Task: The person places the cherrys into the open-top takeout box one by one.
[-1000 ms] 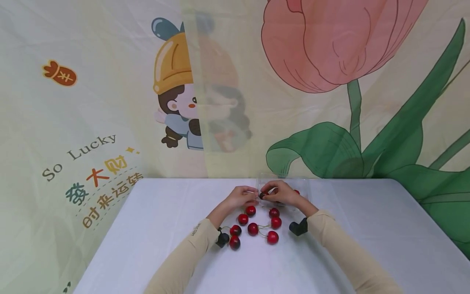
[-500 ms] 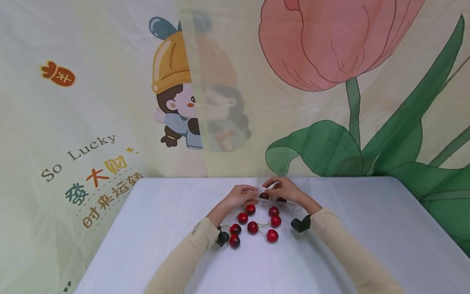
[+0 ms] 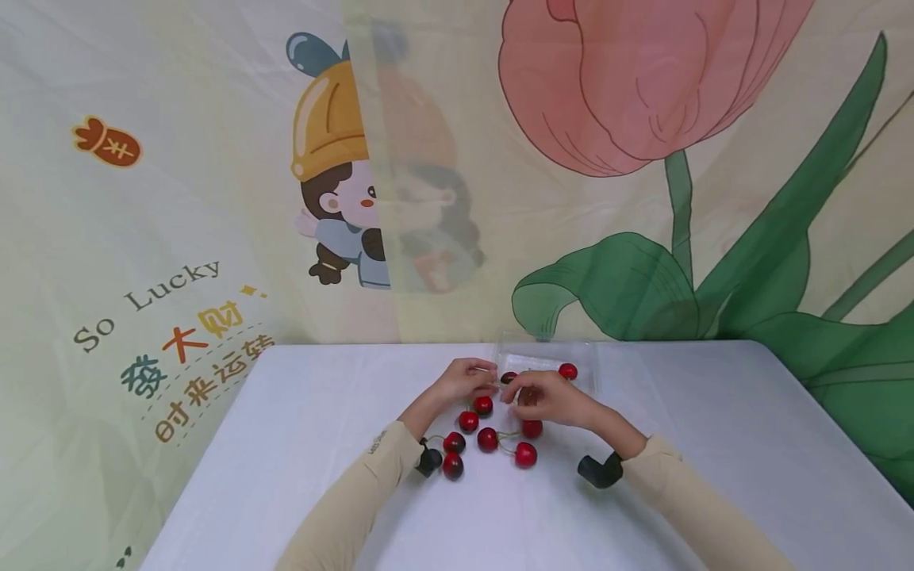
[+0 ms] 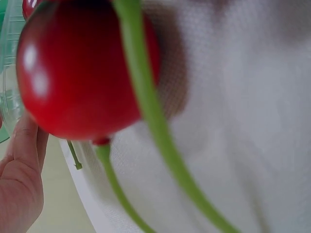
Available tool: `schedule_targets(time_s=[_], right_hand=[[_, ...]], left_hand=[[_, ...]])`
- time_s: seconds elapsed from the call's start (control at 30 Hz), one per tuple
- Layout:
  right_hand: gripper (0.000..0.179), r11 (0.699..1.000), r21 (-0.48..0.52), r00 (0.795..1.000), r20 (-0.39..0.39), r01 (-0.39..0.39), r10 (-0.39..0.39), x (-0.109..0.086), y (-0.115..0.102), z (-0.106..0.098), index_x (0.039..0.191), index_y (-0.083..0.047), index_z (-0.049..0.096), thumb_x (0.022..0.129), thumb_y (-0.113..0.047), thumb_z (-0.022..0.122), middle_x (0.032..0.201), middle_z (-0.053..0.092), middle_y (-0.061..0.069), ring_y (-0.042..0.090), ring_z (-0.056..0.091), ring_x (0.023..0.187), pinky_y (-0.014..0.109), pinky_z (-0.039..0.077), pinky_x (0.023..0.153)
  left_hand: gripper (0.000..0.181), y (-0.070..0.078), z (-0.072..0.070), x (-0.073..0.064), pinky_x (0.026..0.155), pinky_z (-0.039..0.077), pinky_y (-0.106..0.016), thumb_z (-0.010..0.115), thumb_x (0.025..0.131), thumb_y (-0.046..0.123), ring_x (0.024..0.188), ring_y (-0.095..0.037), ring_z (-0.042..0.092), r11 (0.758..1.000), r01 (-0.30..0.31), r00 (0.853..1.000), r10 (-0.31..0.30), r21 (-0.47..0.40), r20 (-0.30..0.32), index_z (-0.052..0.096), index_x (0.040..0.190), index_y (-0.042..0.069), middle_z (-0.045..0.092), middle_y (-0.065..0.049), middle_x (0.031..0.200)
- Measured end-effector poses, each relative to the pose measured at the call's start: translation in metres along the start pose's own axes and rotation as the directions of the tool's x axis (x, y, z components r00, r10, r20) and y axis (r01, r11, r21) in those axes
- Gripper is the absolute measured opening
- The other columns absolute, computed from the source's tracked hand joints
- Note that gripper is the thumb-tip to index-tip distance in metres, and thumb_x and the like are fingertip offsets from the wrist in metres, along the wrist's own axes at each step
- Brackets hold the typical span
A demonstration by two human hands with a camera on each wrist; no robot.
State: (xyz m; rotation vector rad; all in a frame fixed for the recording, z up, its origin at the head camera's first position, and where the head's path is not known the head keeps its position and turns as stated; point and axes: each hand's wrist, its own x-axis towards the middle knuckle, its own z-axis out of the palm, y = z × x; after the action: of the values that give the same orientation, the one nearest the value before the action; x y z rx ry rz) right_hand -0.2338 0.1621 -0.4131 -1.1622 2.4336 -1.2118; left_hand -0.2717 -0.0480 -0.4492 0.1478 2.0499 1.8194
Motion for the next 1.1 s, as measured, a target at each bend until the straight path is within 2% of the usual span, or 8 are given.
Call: schedule_targets(time_s=[0.17,0.47,0.67,1.1], right_hand=[[0.015,0.993,-0.104,0.99,0.13,-0.049,0.063,-0.002,-0.006,0.012,0.101,-0.002,0.07,0.086,-0.002,0.072,0.095,0.069,0.009,0.008,0.058,0.073,0.02,0.056,0.068],[0.016,0.975,-0.185,0.969,0.193,-0.12,0.156,0.001,-0.002,0.028,0.1,-0.009,0.073,0.085,-0.007,0.075,0.09,0.067,-0.006,0.002,0.055,0.074,0.016,0.054,0.07],[0.013,0.969,-0.23,0.97,0.204,-0.086,0.134,0.004,-0.003,0.028,0.097,-0.008,0.074,0.085,-0.005,0.074,0.084,0.066,-0.006,0.002,0.053,0.071,0.016,0.054,0.067],[0.01,0.975,-0.219,0.979,0.191,-0.033,0.076,0.004,-0.005,0.027,0.095,-0.008,0.075,0.086,-0.004,0.073,0.085,0.069,-0.002,0.0,0.054,0.073,0.021,0.056,0.071]], left_hand=[[0.033,0.0,0.0,-0.002,0.087,0.057,-0.035,0.056,0.098,0.004,0.102,-0.034,0.069,1.0,0.004,1.0,-0.004,-0.011,0.013,0.056,0.126,-0.013,0.067,-0.028,0.111],[0.033,0.0,0.0,-0.003,0.089,0.056,-0.037,0.054,0.099,0.005,0.106,-0.036,0.066,1.0,0.014,1.0,-0.013,-0.024,0.02,0.055,0.127,-0.013,0.065,-0.029,0.115],[0.033,0.001,0.0,-0.001,0.088,0.057,-0.035,0.055,0.099,0.007,0.105,-0.034,0.067,1.0,0.01,1.0,-0.01,-0.009,0.017,0.056,0.126,-0.012,0.066,-0.028,0.114],[0.033,0.001,-0.002,-0.002,0.087,0.057,-0.034,0.056,0.099,0.008,0.104,-0.032,0.068,1.0,0.018,1.0,-0.018,0.016,0.017,0.057,0.126,-0.01,0.067,-0.026,0.113]])
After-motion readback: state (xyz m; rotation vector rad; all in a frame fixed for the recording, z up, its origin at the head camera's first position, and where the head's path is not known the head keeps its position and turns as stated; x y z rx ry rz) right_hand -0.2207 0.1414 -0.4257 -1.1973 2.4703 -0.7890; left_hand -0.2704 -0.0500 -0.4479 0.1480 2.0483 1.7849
